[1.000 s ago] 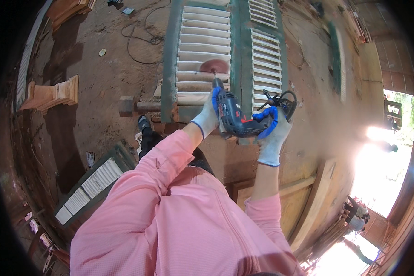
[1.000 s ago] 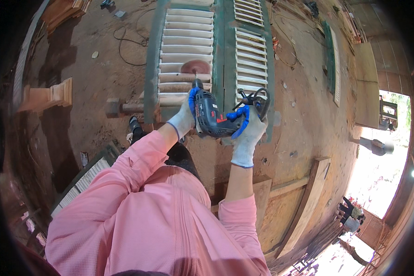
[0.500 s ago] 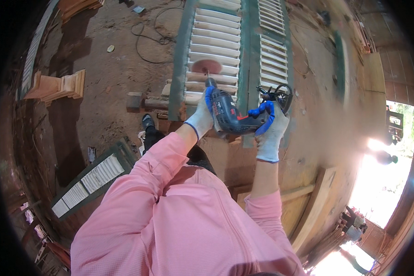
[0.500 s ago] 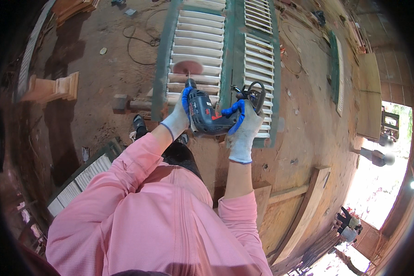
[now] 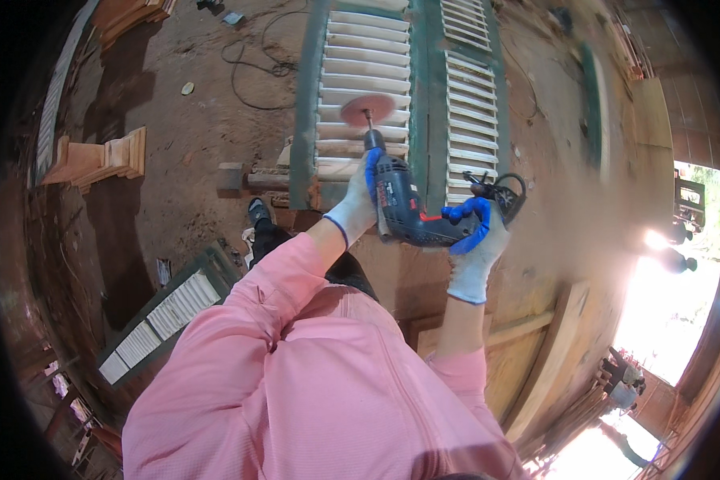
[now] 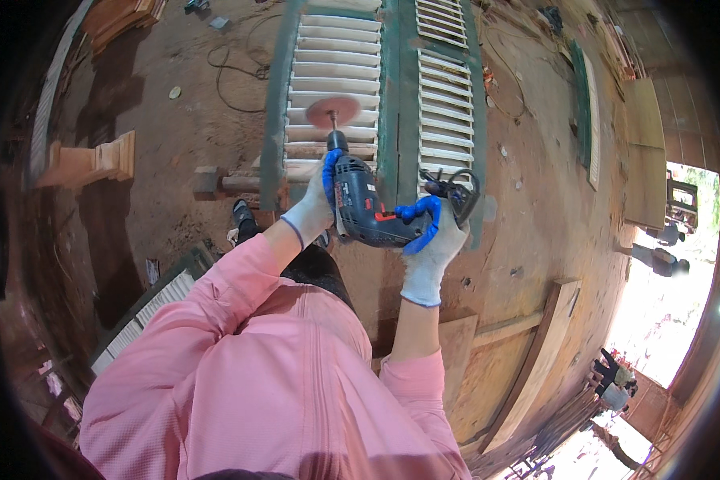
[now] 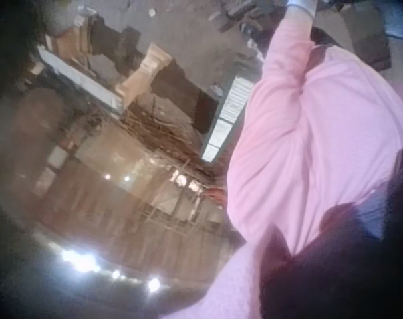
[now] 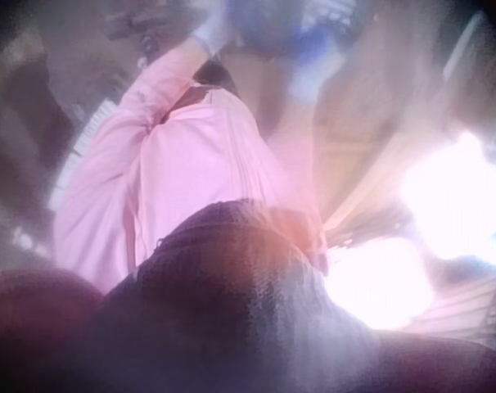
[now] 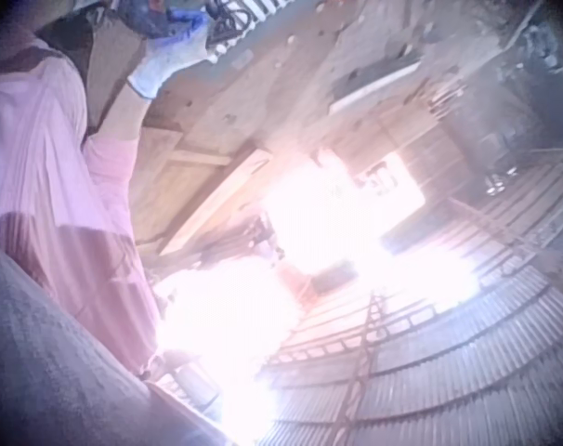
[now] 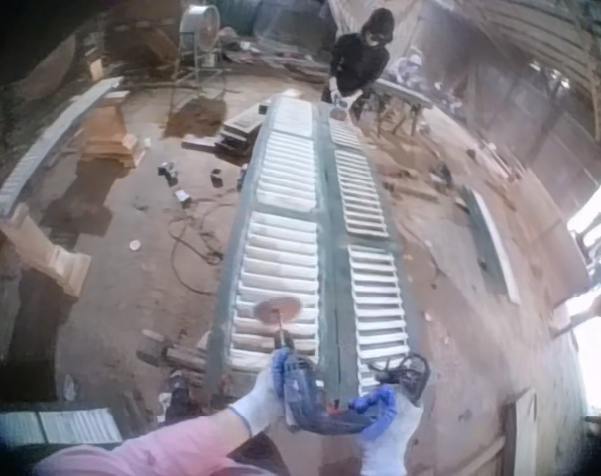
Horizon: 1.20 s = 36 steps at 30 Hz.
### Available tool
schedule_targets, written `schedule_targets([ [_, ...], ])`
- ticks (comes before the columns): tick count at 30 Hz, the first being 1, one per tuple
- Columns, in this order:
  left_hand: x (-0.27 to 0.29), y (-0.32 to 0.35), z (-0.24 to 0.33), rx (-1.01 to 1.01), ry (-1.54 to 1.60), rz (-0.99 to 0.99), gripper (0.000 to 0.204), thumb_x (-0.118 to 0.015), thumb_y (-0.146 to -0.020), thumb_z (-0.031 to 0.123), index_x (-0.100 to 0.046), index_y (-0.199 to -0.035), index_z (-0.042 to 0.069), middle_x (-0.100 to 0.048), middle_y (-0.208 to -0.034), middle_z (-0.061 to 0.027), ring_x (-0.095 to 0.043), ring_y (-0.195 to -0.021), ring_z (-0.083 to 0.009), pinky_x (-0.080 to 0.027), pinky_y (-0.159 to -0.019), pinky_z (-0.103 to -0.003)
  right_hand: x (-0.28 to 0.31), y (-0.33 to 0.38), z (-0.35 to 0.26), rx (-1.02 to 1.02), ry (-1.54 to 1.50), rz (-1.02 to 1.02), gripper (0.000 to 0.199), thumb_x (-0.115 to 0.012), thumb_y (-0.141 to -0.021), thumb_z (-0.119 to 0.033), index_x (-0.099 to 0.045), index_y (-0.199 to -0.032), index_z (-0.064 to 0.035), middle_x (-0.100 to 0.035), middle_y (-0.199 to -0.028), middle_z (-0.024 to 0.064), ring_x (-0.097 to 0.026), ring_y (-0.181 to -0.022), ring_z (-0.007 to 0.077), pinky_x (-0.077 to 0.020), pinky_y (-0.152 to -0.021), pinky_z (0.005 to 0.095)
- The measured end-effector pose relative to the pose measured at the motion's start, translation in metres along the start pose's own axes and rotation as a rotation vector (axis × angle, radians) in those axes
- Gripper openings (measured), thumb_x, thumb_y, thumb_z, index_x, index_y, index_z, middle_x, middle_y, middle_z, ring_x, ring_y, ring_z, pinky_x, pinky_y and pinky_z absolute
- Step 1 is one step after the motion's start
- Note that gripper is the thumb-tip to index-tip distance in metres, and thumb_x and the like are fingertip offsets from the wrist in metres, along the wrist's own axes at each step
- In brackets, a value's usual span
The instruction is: The person uses a handheld power sander to smooth the surface of a wooden slatted panel. They move the tool back and forth across the slats, generating sawdust.
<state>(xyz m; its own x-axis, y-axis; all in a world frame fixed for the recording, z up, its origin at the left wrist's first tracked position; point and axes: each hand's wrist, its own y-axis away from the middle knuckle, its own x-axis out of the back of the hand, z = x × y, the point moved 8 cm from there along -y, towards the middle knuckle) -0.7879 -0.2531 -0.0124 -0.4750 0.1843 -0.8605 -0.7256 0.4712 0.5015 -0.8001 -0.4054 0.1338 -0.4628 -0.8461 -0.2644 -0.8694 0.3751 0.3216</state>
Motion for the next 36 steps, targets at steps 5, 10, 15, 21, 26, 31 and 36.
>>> schedule_targets([
  [5, 0.010, -0.006, -0.026, 0.043, 0.001, 0.094, 0.050, -0.051, -0.092, 0.056, -0.067, -0.095, 0.008, -0.070, -0.083, -0.0122, -0.068, -0.071, -0.0291, -0.058, -0.071, -0.044, 0.023, 0.001, -0.004, 0.054, 0.006, 0.055, 0.022, -0.057, -0.088, -0.007, -0.060, -0.102, 0.0090, -0.060, -0.075, 0.0109, -0.060, -0.051, 0.0208, -0.0570, -0.051, 0.0377],
  [10, 0.033, 0.004, -0.034, 0.079, -0.077, 0.119, 0.050, -0.052, -0.092, 0.055, -0.068, -0.097, 0.008, -0.071, -0.084, -0.0111, -0.068, -0.070, -0.0271, -0.058, -0.070, -0.042, 0.039, 0.029, 0.015, 0.077, 0.051, 0.123, 0.020, -0.051, -0.086, -0.006, -0.058, -0.099, 0.0070, -0.058, -0.076, 0.0111, -0.057, -0.055, 0.0230, -0.0563, -0.061, 0.0402],
  [15, 0.048, 0.009, -0.021, 0.041, -0.210, 0.127, 0.041, -0.060, -0.091, 0.052, -0.068, -0.095, 0.012, -0.070, -0.081, -0.0067, -0.067, -0.065, -0.0228, -0.058, -0.063, -0.039, 0.052, 0.061, 0.047, 0.129, -0.012, 0.185, 0.015, -0.052, -0.086, -0.007, -0.059, -0.090, 0.0055, -0.060, -0.085, 0.0121, -0.057, -0.058, 0.0214, -0.0561, -0.062, 0.0422],
  [21, 0.076, 0.010, -0.010, 0.032, -0.195, 0.164, 0.036, -0.063, -0.090, 0.050, -0.067, -0.092, 0.014, -0.069, -0.078, -0.0044, -0.066, -0.063, -0.0212, -0.058, -0.062, -0.039, 0.058, 0.073, 0.081, 0.184, -0.091, 0.082, 0.018, -0.058, -0.092, -0.007, -0.057, -0.107, 0.0044, -0.061, -0.067, 0.0105, -0.062, -0.059, 0.0221, -0.0573, -0.064, 0.0391],
  [26, 0.093, 0.031, 0.007, -0.046, -0.193, 0.162, 0.037, -0.063, -0.090, 0.050, -0.067, -0.095, 0.013, -0.069, -0.080, -0.0041, -0.067, -0.067, -0.0202, -0.058, -0.064, -0.037, 0.047, 0.077, 0.098, 0.156, -0.022, 0.012, 0.020, -0.056, -0.090, -0.004, -0.056, -0.107, 0.0060, -0.063, -0.068, 0.0113, -0.064, -0.062, 0.0232, -0.0570, -0.068, 0.0376],
  [31, 0.101, 0.044, 0.022, -0.093, -0.220, 0.218, 0.043, -0.060, -0.091, 0.053, -0.067, -0.095, 0.012, -0.069, -0.081, -0.0081, -0.066, -0.066, -0.0242, -0.058, -0.062, -0.041, 0.031, 0.090, 0.104, 0.099, -0.068, 0.005, 0.021, -0.055, -0.091, -0.006, -0.056, -0.107, 0.0068, -0.062, -0.069, 0.0110, -0.064, -0.063, 0.0234, -0.0573, -0.069, 0.0385],
  [36, 0.097, 0.042, 0.019, -0.063, -0.175, 0.199, 0.043, -0.059, -0.092, 0.054, -0.067, -0.094, 0.011, -0.069, -0.081, -0.0080, -0.066, -0.065, -0.0244, -0.058, -0.062, -0.041, 0.040, 0.086, 0.105, 0.110, -0.106, -0.007, 0.022, -0.057, -0.093, -0.010, -0.056, -0.107, 0.0055, -0.061, -0.067, 0.0101, -0.065, -0.064, 0.0234, -0.0576, -0.069, 0.0392],
])
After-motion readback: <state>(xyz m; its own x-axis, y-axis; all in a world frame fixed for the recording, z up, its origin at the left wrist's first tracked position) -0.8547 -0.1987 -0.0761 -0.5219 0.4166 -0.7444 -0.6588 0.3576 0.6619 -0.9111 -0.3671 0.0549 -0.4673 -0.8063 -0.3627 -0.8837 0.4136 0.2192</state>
